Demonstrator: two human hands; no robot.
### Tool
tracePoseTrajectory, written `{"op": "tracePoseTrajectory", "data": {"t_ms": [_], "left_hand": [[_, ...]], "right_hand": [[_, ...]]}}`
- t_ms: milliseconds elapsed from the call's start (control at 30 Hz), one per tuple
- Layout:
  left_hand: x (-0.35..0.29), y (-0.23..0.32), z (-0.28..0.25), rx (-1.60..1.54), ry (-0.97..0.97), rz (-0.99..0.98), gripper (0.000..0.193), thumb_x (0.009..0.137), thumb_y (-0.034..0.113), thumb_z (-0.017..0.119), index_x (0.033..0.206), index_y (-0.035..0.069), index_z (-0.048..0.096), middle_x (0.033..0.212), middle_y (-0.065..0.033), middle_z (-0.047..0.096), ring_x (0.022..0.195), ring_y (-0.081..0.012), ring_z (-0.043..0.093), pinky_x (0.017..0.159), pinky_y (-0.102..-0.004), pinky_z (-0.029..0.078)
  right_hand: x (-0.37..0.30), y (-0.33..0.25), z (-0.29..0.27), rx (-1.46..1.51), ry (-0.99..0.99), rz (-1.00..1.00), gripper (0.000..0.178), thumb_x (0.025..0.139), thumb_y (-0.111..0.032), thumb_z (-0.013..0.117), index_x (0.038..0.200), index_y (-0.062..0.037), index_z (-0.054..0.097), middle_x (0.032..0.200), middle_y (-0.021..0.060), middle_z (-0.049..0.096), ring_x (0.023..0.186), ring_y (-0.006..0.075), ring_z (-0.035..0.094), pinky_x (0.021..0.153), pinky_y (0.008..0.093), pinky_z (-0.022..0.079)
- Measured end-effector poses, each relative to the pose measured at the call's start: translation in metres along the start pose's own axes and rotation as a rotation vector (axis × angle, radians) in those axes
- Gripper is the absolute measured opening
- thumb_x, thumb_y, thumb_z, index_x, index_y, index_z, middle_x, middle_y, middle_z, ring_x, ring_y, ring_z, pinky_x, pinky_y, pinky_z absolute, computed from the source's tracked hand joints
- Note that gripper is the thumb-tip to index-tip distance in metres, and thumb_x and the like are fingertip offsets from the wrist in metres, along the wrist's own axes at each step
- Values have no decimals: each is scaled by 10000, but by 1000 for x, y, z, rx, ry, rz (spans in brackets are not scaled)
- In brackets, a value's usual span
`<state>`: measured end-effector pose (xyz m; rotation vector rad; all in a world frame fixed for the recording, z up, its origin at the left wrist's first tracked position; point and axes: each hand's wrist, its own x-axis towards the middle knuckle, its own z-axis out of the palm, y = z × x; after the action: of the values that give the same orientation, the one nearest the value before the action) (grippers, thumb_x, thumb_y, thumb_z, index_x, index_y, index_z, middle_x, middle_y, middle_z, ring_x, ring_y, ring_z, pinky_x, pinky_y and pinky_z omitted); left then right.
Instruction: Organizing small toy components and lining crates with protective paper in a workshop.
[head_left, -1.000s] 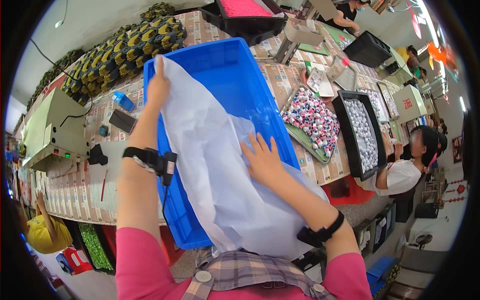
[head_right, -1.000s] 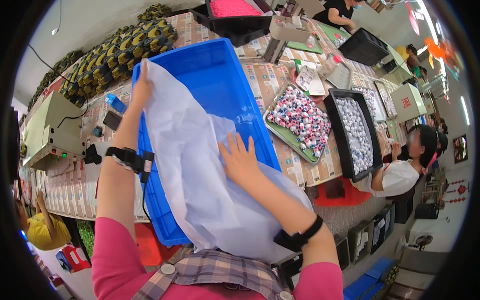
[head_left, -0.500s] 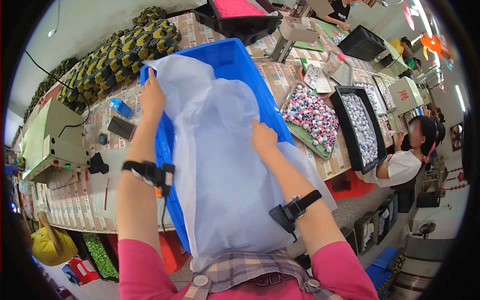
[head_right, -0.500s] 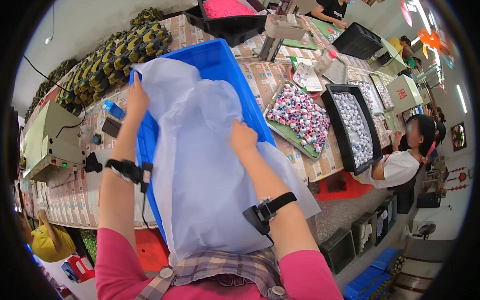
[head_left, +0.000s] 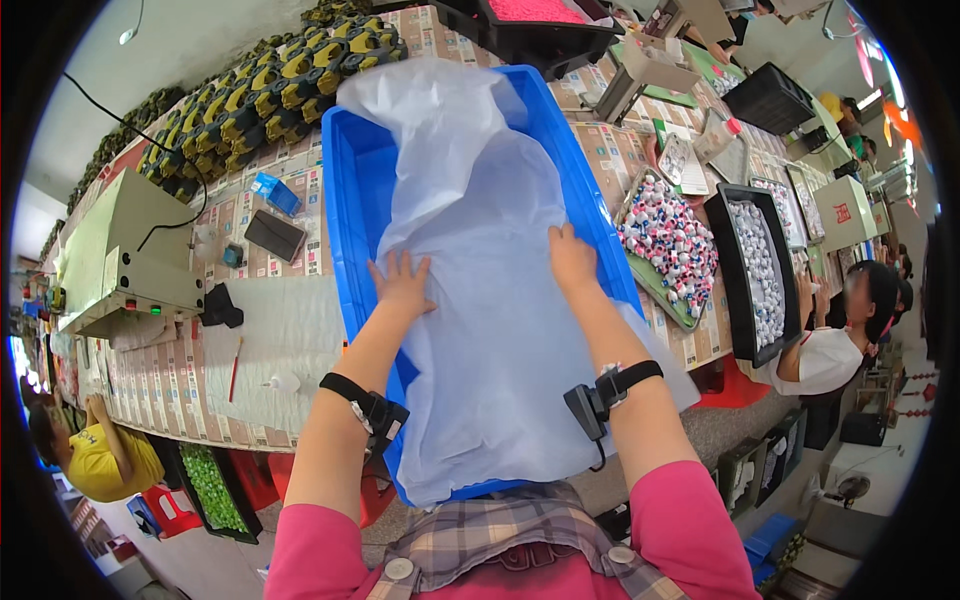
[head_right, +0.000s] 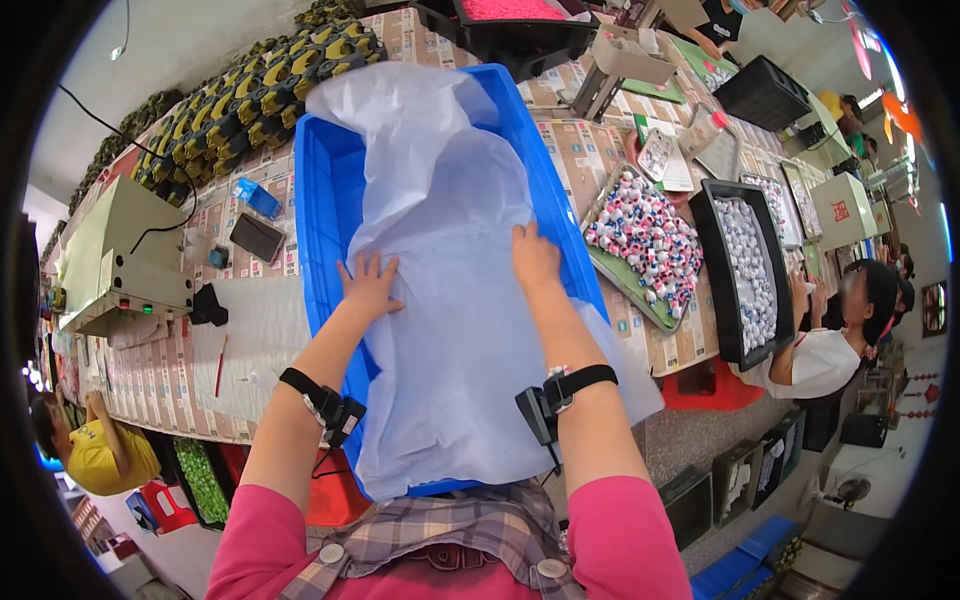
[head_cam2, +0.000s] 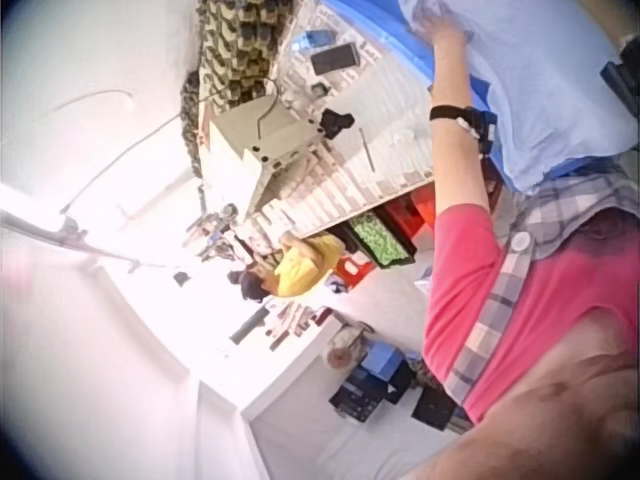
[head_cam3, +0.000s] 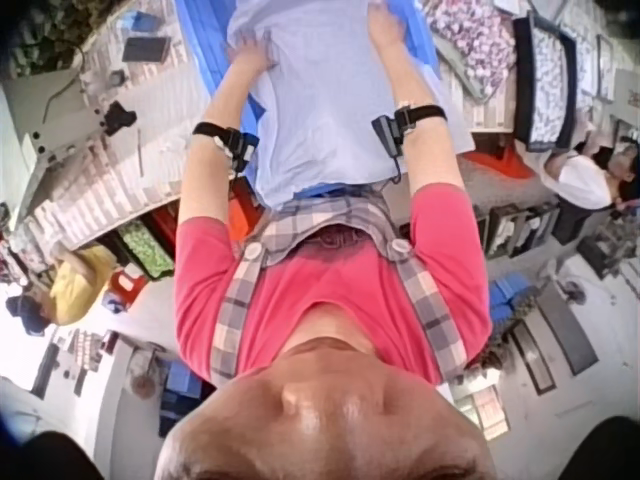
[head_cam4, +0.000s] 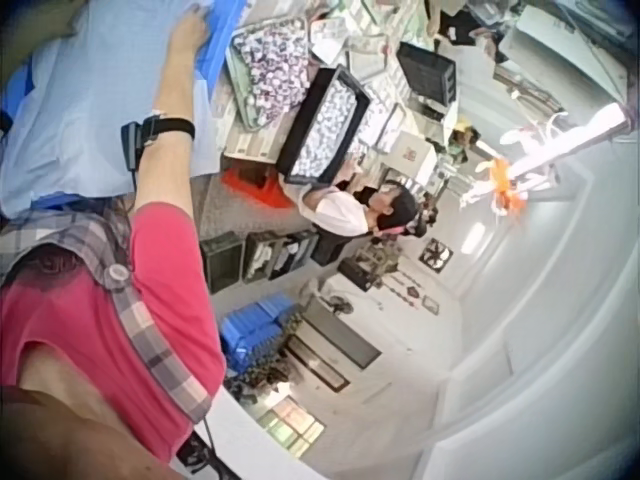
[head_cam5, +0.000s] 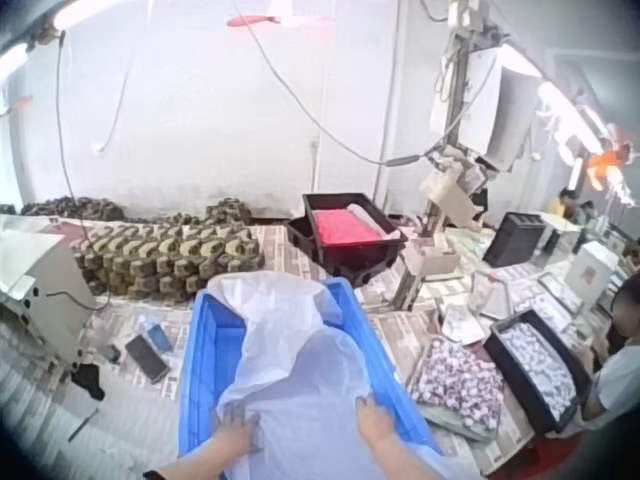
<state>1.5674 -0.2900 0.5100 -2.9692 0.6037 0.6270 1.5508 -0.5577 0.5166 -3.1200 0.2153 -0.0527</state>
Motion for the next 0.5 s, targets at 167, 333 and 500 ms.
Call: {"op": "tracePoseTrajectory", "data": {"t_ms": [167,333,500], "left_hand": [[14,-2,-9,144,-76,-19,982,612,479,702,1378,177,168,1435,-118,120,1318,-339,89,1007,-599,32],[15,-9,-6,36,-107,8,1079,551,468,749,1386,186,125,1442,-109,91,1321,-322,94,1014,-589,46],[14,-18,-13,130,-83,10,1048,566,442,745,1378,160,145,1436,-111,112,1317,-278,135,1017,-574,94]], "right_hand": [[-21,-23,-5,-332,316,-342,450,773,-175,538,1205,-85,451,1347,180,288,1246,306,292,952,469,323],[-76,-29,-10,27,-387,-237,883,621,-451,681,1346,-165,266,1422,163,137,1313,317,133,1027,524,127],[-71,1,2,48,-503,-228,1003,595,-520,689,1380,-184,163,1426,185,78,1323,316,85,1035,508,132]]}}
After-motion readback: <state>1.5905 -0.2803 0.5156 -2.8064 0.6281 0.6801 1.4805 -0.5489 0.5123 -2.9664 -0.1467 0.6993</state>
